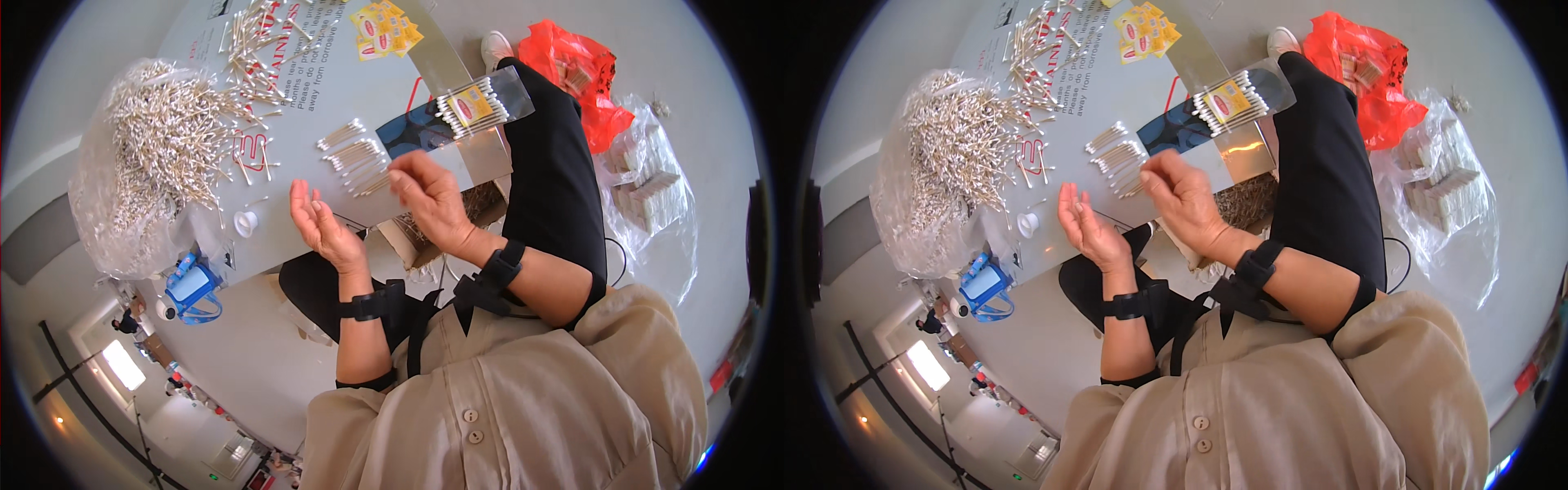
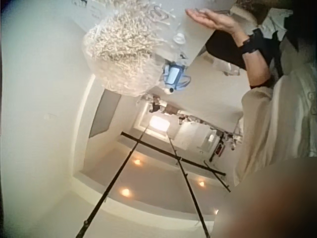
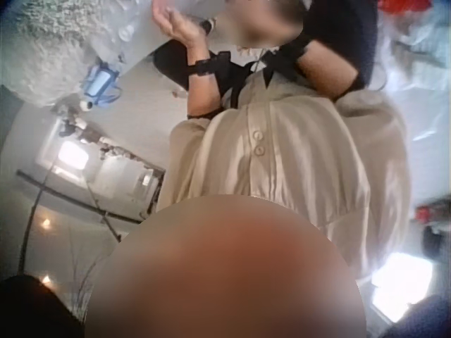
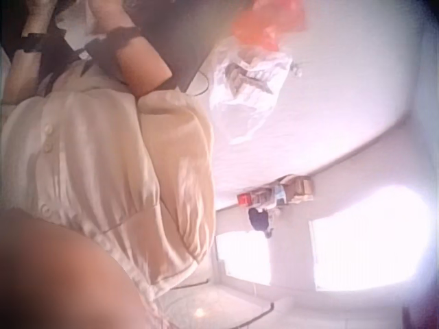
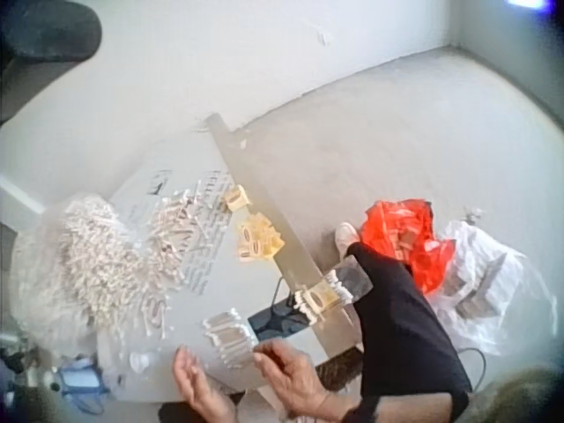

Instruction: The person is manually sorting and packaging cotton swabs into plastic containers.

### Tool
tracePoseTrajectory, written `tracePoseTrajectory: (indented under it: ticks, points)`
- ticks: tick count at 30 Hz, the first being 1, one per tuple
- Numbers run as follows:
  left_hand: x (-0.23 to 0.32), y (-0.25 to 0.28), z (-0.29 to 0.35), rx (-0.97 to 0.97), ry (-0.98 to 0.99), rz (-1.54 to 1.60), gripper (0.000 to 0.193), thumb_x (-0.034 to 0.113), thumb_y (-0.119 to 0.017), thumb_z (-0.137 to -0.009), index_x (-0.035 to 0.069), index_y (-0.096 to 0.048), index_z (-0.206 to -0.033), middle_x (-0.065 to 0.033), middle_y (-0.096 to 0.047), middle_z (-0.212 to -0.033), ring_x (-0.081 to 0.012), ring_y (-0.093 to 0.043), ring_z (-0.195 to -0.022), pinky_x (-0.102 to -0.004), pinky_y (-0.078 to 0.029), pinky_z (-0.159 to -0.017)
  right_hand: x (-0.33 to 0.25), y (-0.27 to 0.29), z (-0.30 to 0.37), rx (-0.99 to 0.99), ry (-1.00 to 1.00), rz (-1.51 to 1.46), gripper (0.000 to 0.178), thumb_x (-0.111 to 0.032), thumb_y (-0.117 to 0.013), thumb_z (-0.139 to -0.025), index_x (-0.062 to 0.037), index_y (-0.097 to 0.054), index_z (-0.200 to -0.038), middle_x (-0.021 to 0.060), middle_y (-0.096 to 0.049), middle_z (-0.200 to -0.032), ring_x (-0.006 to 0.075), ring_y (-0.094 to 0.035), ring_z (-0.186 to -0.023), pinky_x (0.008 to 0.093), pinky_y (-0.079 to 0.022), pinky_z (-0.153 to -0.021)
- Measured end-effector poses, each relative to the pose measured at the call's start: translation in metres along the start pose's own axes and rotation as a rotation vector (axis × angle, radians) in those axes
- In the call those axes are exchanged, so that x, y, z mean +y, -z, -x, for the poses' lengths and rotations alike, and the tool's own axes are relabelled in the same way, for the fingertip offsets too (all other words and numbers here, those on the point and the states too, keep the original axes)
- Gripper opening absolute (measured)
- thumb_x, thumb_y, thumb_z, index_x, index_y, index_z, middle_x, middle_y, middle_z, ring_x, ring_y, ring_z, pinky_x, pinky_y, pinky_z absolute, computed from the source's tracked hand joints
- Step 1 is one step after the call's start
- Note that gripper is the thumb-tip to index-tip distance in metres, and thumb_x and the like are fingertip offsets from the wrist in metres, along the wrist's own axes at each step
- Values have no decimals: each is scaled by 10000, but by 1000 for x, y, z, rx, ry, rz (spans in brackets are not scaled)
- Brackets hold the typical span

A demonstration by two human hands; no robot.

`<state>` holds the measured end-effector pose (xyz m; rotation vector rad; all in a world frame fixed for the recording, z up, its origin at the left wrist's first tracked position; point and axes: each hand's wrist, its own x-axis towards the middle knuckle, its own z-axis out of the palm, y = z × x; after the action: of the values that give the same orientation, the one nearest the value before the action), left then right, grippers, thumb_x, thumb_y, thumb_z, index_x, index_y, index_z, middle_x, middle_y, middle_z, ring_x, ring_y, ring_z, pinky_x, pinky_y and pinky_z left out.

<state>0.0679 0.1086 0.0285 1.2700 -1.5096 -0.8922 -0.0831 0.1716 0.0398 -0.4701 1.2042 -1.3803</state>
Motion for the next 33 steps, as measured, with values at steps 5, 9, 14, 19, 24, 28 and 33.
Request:
tracePoseTrajectory:
  ticks: [5, 9, 14, 19, 24, 28, 33]
  points:
    - [-9, -22, -3, 119, 47, 334, 512, 232, -450, -983, -46, -324, -1394, -189, -338, -1453, -300, -315, -1371, -436, -232, -1151, 7, 1, -21, 129, 513, 115, 270, -144, -501, -985, 24, -483, -1196, 134, -464, -1288, 180, -478, -1176, 294, -403, -988]
    - [-10, -33, -13, 173, 107, 449, 587, 325, -415, -1003, -56, -267, -1424, -212, -277, -1484, -308, -242, -1410, -433, -180, -1168, 17, -10, -30, 138, 573, 185, 373, -167, -479, -996, 29, -431, -1310, 160, -374, -1421, 239, -375, -1315, 341, -300, -1090]
    - [-9, -36, -22, 139, 110, 499, 645, 388, -401, -1008, -55, -227, -1444, -221, -249, -1499, -298, -216, -1423, -424, -174, -1170, 20, -26, -40, 164, 592, 190, 409, -177, -469, -1002, 23, -412, -1354, 164, -352, -1451, 260, -346, -1347, 354, -281, -1105]
    - [-9, -43, -25, 37, 145, 638, 659, 404, -405, -1006, -61, -233, -1440, -232, -261, -1490, -282, -228, -1420, -410, -185, -1167, 21, -29, -45, 197, 542, 168, 392, -163, -462, -1004, 21, -433, -1349, 155, -352, -1464, 233, -356, -1341, 335, -290, -1099]
    - [-16, -36, -45, 132, 99, 542, 680, 435, -409, -1002, -70, -253, -1429, -227, -289, -1476, -277, -265, -1405, -416, -204, -1161, 13, -18, -65, 213, 557, 115, 396, -210, -443, -1015, 34, -463, -1326, 148, -418, -1433, 232, -388, -1322, 325, -293, -1095]
    - [-19, -42, -60, 66, 58, 465, 686, 456, -375, -1008, -71, -249, -1430, -229, -282, -1476, -275, -267, -1406, -418, -220, -1156, 10, -17, -81, 145, 532, 214, 432, -247, -428, -1027, 26, -442, -1361, 112, -436, -1419, 180, -404, -1312, 311, -322, -1107]
    - [-15, -44, -68, -23, 43, 374, 653, 449, -356, -1014, -58, -278, -1418, -241, -372, -1415, -287, -363, -1346, -417, -276, -1128, 5, -21, -92, 58, 486, 158, 433, -265, -419, -1030, 27, -459, -1347, 110, -473, -1382, 176, -430, -1287, 308, -330, -1100]
